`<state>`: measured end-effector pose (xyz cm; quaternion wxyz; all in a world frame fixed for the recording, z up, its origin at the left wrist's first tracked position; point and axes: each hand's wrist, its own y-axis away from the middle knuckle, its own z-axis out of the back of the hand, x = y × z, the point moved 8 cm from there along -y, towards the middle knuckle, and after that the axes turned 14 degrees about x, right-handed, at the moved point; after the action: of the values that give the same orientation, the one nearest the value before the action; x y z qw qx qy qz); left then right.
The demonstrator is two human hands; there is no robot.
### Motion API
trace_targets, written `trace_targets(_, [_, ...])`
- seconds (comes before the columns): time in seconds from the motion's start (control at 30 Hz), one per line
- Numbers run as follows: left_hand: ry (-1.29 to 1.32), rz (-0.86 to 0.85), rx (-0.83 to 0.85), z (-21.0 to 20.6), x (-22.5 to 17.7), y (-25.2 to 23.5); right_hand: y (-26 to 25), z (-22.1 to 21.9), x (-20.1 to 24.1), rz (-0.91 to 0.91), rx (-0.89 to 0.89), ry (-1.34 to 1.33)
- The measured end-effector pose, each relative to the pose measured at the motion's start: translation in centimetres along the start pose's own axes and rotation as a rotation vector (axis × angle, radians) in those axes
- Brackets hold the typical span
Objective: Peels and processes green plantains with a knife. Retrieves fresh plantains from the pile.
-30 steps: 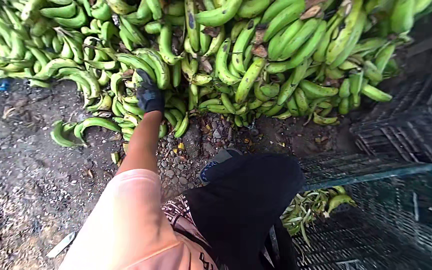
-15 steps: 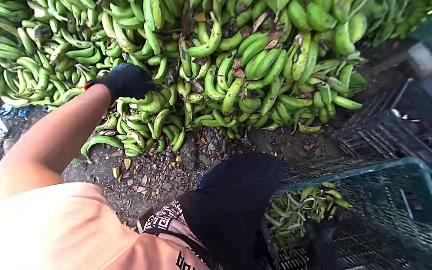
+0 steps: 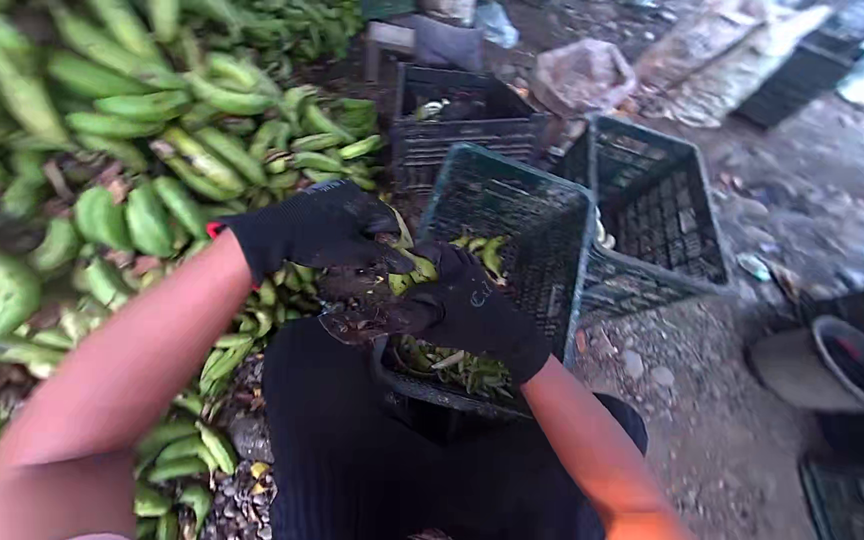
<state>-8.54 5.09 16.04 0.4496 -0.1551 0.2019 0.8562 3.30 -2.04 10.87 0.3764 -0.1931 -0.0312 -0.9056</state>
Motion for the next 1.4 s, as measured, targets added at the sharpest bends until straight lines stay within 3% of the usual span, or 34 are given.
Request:
trace_targets(0.1, [0.342,-0.074,-0.181,-3.2,-0.1,-6.0,5.9,-0.7,-3.9,-0.258,-0.126,-0.248])
trace_targets(0.17, [0.705,0.104,-0.255,-7.9,1.5,-9.2,9.5,-2.0,-6.7,-0.521,-0.145,-0.482])
trace_targets(0.23, [1.174,0.248,-0.025,-15.2,2.1,-11.1,11.5,-3.4,-7.7,-0.648,-0.172,-0.529])
trace_targets(0.3, [1.47,0.122,0.135,-20.8,0.8,-12.1,11.7,-4.2,-6.5,-0.552,-0.188,-0.303])
trace_targets(0.33, [1.506,-0.061,0.161,-21.1,-0.6,-12.3,11.4,-4.7,-5.9,-0.465,-0.189,-0.192])
trace_targets(0.4, [1.599,-0.192,0.2,-20.3,-3.2,-12.4,10.4,-5.8,-4.8,-0.345,-0.158,-0.028])
trace_targets(0.47, [1.627,-0.172,0.268,-19.8,-3.2,-12.4,9.8,-6.8,-4.4,-0.326,-0.124,0.042])
trace_targets(0.5, [1.64,-0.046,0.253,-20.0,-2.0,-13.3,9.5,-7.2,-4.4,-0.334,-0.131,0.068])
trace_targets(0.57, [1.531,0.164,-0.036,-19.2,1.6,-14.6,9.2,-7.9,-4.2,-0.374,-0.187,0.053])
trace_targets(0.67, [1.292,0.267,-0.428,-16.5,4.8,-14.1,9.0,-9.2,-4.4,-0.504,-0.344,-0.218])
trace_targets(0.73, [1.26,0.252,-0.566,-15.4,5.4,-13.8,8.6,-9.8,-4.5,-0.618,-0.39,-0.418])
trace_targets(0.83, [1.158,0.245,-0.634,-14.4,5.7,-13.3,8.4,-10.5,-4.3,-0.802,-0.293,-0.695])
trace_targets(0.93, [1.039,0.272,-0.672,-13.1,5.9,-13.1,9.5,-10.5,-3.4,-0.868,-0.287,-0.767])
trace_targets(1.0, [0.916,0.231,-0.858,-11.0,7.7,-12.4,11.2,-10.7,-2.5,-0.888,-0.348,-0.841])
trace_targets(1.07, [1.062,0.122,-0.992,-9.7,9.2,-12.2,13.0,-10.9,-2.7,-0.881,-0.376,-0.847])
trace_targets(1.13, [1.255,0.121,-0.927,-11.0,8.7,-12.6,14.0,-10.4,-3.8,-0.886,-0.36,-0.595])
trace_targets(1.2, [1.451,0.194,-0.745,-14.1,6.2,-13.4,13.9,-9.4,-5.4,-0.889,-0.281,-0.333])
trace_targets(1.33, [1.576,0.186,-0.311,-19.5,0.8,-14.1,11.8,-8.5,-6.8,-0.679,-0.44,-0.432])
trace_targets(1.4, [1.551,0.171,-0.238,-20.8,0.7,-14.7,11.7,-8.1,-7.4,-0.634,-0.563,-0.405])
